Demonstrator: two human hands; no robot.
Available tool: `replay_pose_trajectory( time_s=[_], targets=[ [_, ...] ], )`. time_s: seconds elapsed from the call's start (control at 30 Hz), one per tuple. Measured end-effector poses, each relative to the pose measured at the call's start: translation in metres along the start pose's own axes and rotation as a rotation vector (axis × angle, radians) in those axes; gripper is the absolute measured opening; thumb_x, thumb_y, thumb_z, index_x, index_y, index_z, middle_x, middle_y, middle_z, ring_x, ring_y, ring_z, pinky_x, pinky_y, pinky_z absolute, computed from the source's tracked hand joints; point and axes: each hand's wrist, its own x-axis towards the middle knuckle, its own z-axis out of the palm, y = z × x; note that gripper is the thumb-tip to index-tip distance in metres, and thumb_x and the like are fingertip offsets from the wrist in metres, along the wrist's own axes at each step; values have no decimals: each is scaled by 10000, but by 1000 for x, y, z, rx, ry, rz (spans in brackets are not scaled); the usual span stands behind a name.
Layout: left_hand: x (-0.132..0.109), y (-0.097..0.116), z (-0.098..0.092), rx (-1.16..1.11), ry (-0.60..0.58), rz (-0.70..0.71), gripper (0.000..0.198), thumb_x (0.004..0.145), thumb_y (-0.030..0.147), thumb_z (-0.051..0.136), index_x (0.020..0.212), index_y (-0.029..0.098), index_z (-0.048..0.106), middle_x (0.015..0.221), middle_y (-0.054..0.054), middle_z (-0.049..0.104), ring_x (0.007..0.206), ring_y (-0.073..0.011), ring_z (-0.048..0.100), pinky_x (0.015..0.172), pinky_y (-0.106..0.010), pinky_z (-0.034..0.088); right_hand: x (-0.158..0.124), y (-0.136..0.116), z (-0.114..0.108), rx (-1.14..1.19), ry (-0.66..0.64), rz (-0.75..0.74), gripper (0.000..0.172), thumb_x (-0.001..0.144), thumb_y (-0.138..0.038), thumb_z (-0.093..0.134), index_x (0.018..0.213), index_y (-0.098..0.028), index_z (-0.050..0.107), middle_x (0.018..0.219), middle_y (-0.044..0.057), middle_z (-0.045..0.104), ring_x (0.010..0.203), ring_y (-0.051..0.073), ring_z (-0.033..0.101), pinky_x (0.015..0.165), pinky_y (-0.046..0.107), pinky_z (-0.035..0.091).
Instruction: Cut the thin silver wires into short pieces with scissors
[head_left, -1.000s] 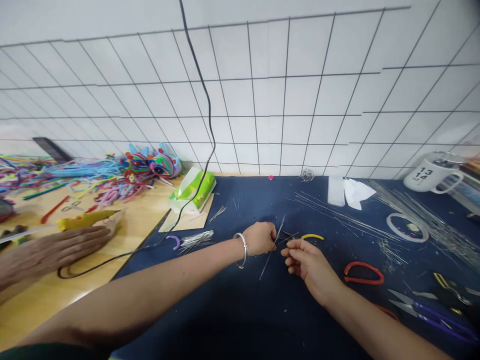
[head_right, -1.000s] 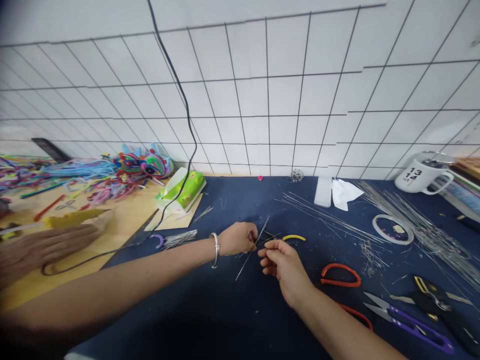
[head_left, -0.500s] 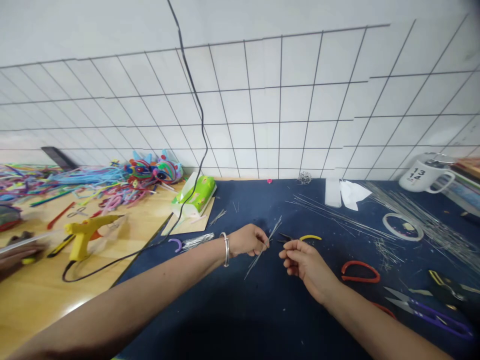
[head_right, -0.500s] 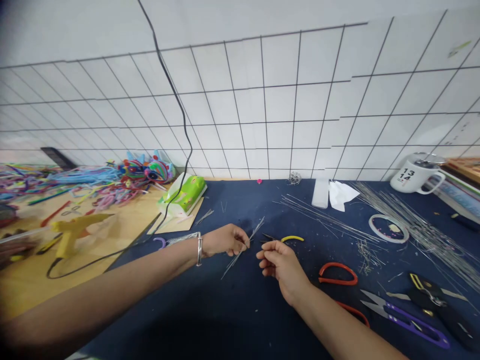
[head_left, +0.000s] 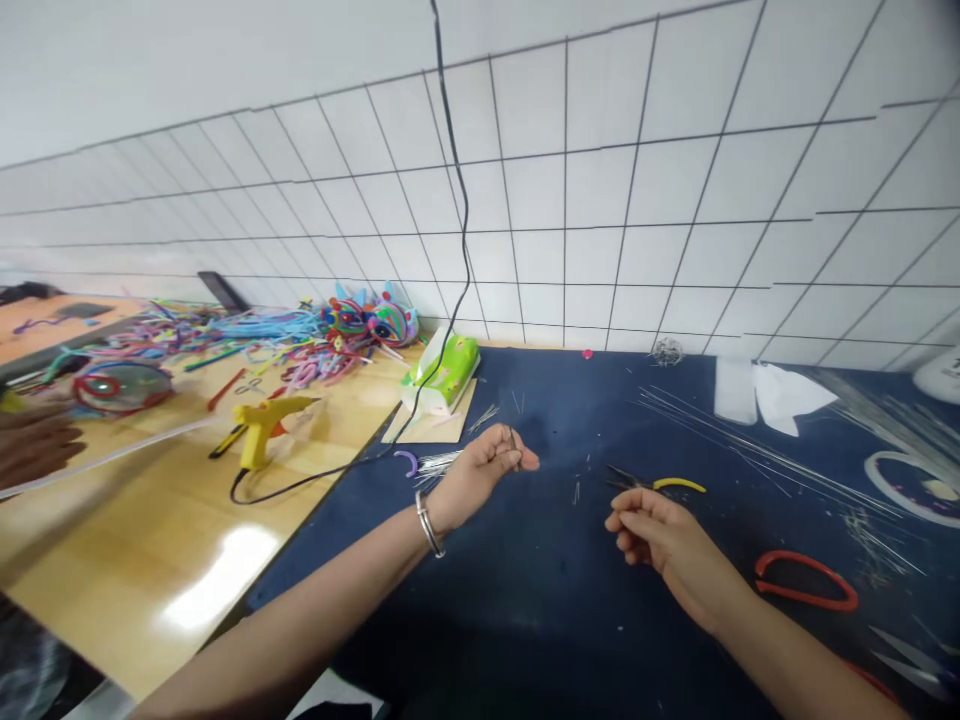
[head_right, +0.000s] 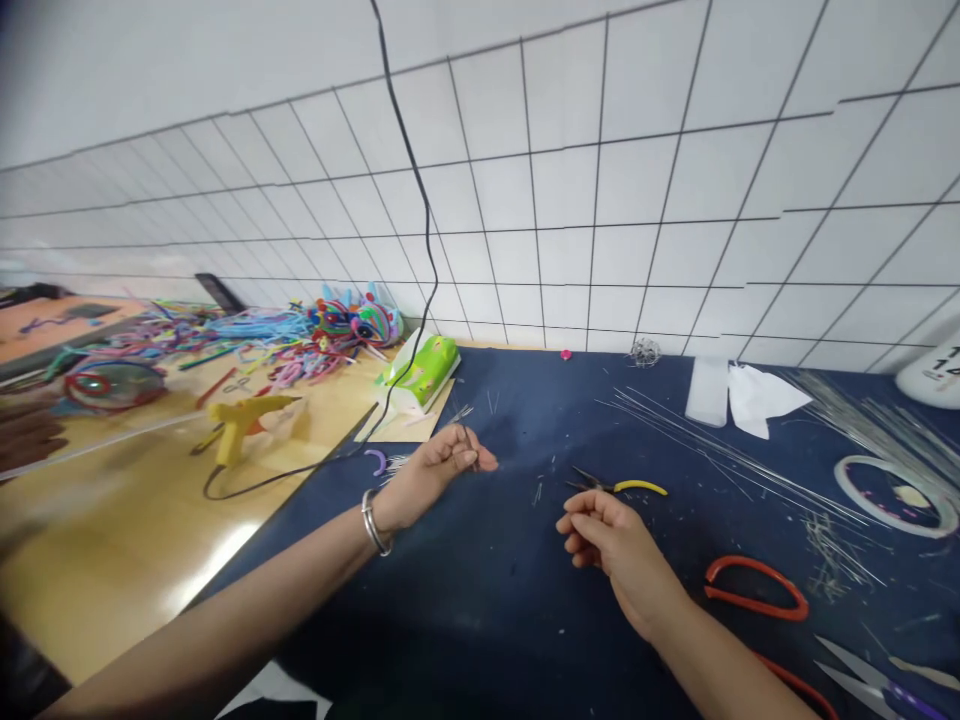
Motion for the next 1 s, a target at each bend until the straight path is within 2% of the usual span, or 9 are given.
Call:
replay_pose_trajectory(
  time_s=[0.13,0.27,0.33,0.47,0.63,0.83,0.93,1.0],
  targets=[
    [-8,-17,0,86,-49,-9,168,848,287,446,858,135,517,867,-69,635,806,-142,577,775,-295,406,1,-2,2,-43,11,17,125,777,-244,511,881,-180,538,808,43,593,648,124,512,567,256,414],
    [-11,-16,-2,200,-108,-37,216,848,295,438,818,130,574,879,-68,634,827,-142,569,783,-280,403,1,-3,4,-72,9,20,128,769,-252,517,870,-180,551,799,49,595,641,131,513,565,264,418],
    [-10,-11,-3,216,-89,-12,222,845,294,441,790,129,579,873,-67,634,814,-141,572,764,-273,411,1,-5,5,-91,11,24,130,767,-251,516,867,-178,555,796,50,596,641,133,514,565,267,419],
    [-3,-8,-5,154,18,73,170,842,268,453,779,134,538,920,-75,621,879,-157,578,791,-295,422,0,-8,7,-136,5,35,115,765,-242,509,852,-183,557,788,43,599,639,130,515,564,260,421],
    [4,-21,-4,125,-35,45,143,812,235,497,712,133,504,868,-72,631,862,-162,594,789,-311,440,0,-11,11,-182,9,36,107,748,-221,509,835,-187,560,759,33,596,621,126,513,549,253,422],
    [3,-29,-5,154,-35,37,132,787,232,533,702,130,535,843,-69,637,852,-162,597,777,-296,448,3,-6,10,-241,-1,10,126,755,-241,509,849,-187,573,767,35,604,628,129,526,542,249,432],
    [4,-26,-5,210,-44,28,154,786,243,528,685,133,563,809,-61,638,806,-155,597,756,-283,447,4,-2,8,-339,-20,-14,165,768,-272,503,878,-188,592,774,38,608,636,139,542,537,256,444],
    [5,-18,-3,217,6,59,167,796,259,513,698,140,576,818,-57,638,810,-152,591,779,-282,437,4,-1,8,-439,-29,-27,185,769,-284,504,888,-195,615,780,39,614,643,148,556,535,262,451]
  ],
)
